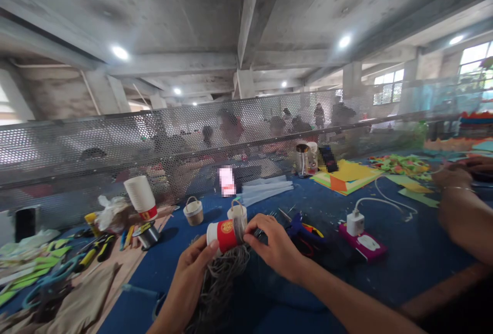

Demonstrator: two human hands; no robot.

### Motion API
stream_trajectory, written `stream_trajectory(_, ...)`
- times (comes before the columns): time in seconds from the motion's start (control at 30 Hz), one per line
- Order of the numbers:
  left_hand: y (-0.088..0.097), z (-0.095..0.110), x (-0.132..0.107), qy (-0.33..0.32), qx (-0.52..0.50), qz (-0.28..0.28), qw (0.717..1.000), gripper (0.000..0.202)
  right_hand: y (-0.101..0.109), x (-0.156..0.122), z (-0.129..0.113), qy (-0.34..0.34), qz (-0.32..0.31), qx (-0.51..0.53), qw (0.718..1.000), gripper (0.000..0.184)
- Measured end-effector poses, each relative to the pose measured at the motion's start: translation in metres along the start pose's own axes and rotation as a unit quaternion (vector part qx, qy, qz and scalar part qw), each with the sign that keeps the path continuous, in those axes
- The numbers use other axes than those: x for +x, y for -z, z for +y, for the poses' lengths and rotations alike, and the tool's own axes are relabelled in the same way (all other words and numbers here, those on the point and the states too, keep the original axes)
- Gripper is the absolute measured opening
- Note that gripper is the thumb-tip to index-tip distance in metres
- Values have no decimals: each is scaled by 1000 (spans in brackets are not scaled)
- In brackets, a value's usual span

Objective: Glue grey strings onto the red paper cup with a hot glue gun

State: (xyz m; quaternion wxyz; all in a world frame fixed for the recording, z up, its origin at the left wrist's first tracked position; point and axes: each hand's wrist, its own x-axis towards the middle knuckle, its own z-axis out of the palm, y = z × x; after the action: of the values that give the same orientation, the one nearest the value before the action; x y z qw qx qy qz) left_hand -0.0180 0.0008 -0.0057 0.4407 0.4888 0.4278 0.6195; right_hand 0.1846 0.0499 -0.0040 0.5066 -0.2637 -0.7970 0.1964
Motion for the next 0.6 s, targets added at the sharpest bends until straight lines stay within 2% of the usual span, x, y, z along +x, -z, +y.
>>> stream_trajectory(0.1,1,0,2,46,-71,-30,996,39,0,-1,2,27,-3,-21,999,3)
stream_trajectory(0.23,1,1,1,74,-98,-37,992,35,1,-1,3,40,-5,-36,999,3)
stream_trajectory(0.6,-1,0,5,85,-109,-25,990,38,0,-1,3,73,-24,-60,995,4)
